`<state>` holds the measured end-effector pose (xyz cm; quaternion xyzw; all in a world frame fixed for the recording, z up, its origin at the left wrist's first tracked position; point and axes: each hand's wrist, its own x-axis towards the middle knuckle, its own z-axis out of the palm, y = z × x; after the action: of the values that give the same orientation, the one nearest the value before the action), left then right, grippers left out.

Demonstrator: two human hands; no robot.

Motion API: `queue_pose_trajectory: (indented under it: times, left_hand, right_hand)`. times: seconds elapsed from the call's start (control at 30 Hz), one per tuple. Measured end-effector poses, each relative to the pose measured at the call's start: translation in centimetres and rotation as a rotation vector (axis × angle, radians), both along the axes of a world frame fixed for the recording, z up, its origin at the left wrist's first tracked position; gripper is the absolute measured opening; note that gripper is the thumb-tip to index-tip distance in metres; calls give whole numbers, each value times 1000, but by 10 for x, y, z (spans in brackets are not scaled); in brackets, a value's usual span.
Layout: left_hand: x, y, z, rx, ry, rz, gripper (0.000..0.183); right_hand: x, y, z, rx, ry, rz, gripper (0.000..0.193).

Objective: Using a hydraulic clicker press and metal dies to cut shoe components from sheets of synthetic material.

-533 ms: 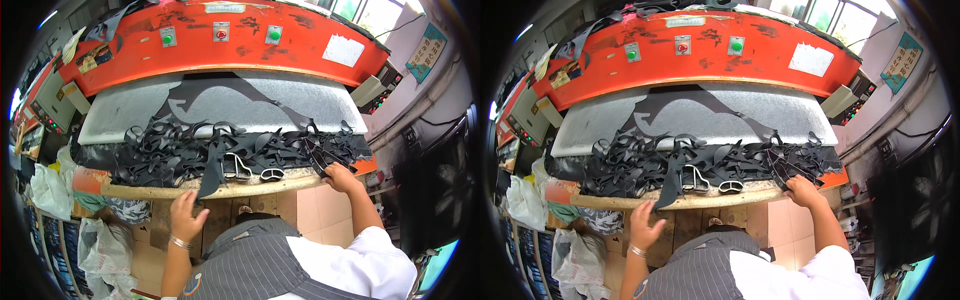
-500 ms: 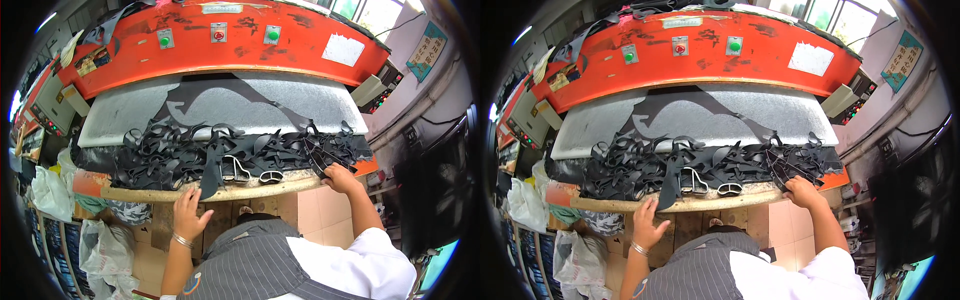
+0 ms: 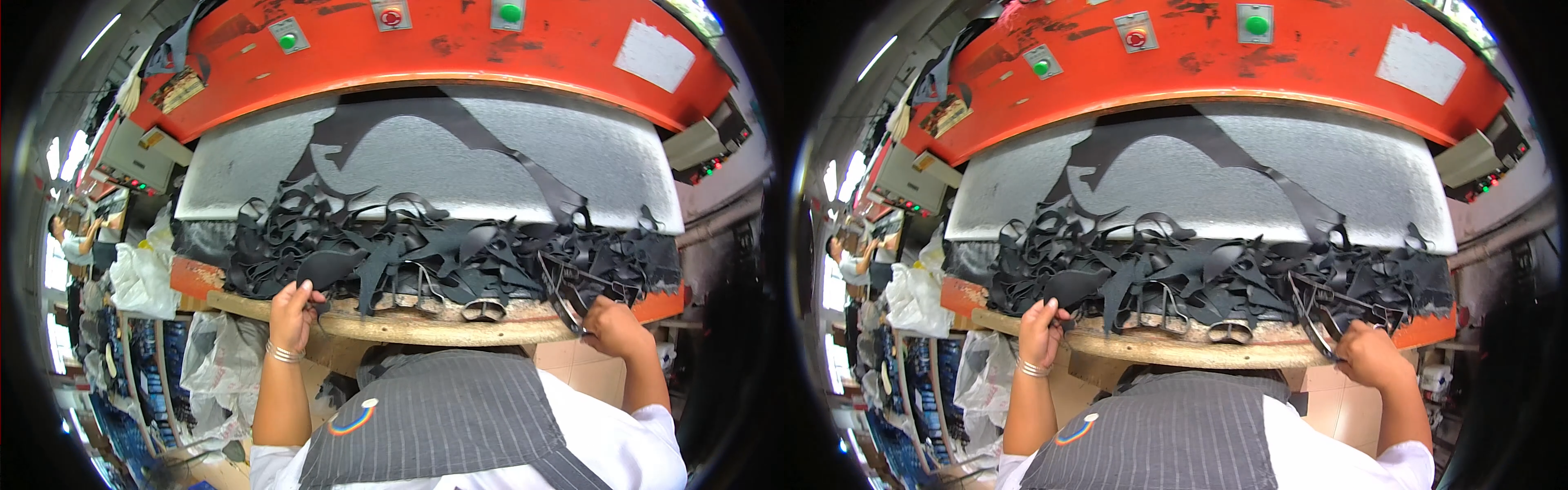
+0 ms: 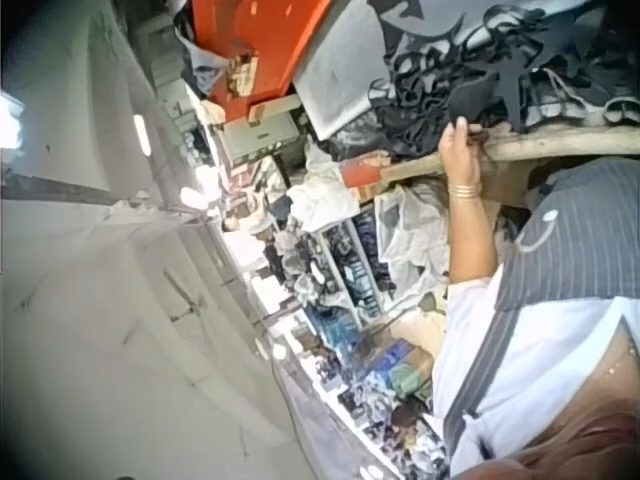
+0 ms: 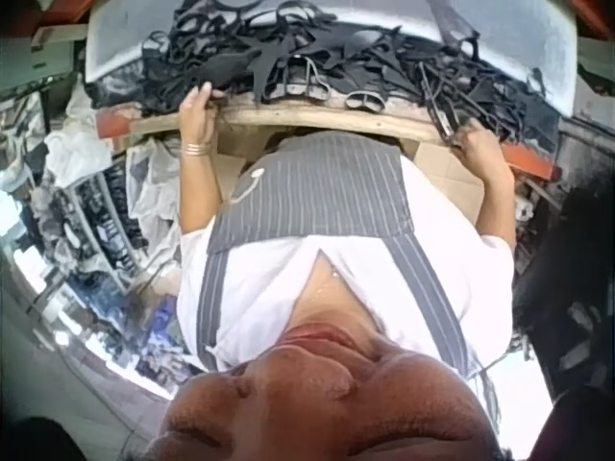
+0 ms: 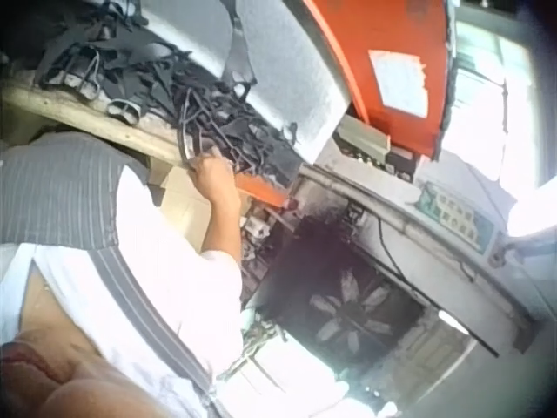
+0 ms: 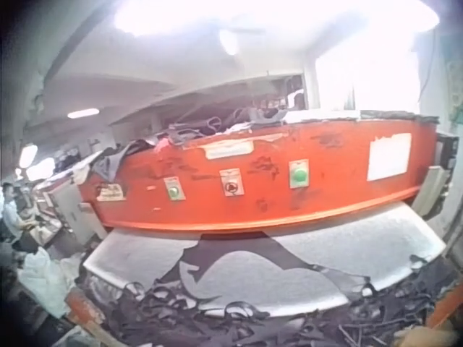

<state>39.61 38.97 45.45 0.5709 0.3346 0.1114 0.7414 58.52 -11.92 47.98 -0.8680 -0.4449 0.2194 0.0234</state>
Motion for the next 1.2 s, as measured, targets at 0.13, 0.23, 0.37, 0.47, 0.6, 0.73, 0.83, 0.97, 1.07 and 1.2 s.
queue_pose_trajectory:
  times: [0.13, 0.23, 0.37, 0.47, 0.6, 0.73, 0.83, 0.97, 1.07, 1.2]
  left_hand:
    - [7, 21, -5, -62, 52, 58, 15]
    - [17, 27, -10, 35, 152, -26, 15]
    - [32, 59, -12, 158, 124, -41, 16]
    - [69, 74, -10, 337, 93, -168, 19]
    - [133, 74, 6, 520, -105, -395, 21]
    - [216, 57, 21, 687, -218, -598, 23]
    - [271, 51, 8, 797, -267, -645, 25]
    - [318, 79, -63, 1158, -138, -571, 26]
    - [322, 71, -87, 1289, -169, -499, 24]
    - [323, 56, -100, 1407, -195, -336, 21]
  right_hand:
    - [-6, -2, 10, -3, 81, -58, 22]
    - [-6, 12, 29, 125, 18, -149, 20]
    - [4, 73, 32, 339, -135, -137, 22]
    - [1, 107, 23, 364, -123, -52, 20]
    - [-21, 139, -6, 344, 15, -104, 31]
    - [-38, 164, -36, 241, 45, -272, 41]
    - [-43, 167, -59, 195, 56, -334, 40]
    - [-36, 165, -59, 243, 44, -444, 39]
    - [-9, 155, -38, 482, -52, -664, 39]
    - [82, 147, -42, 749, -279, -969, 42]
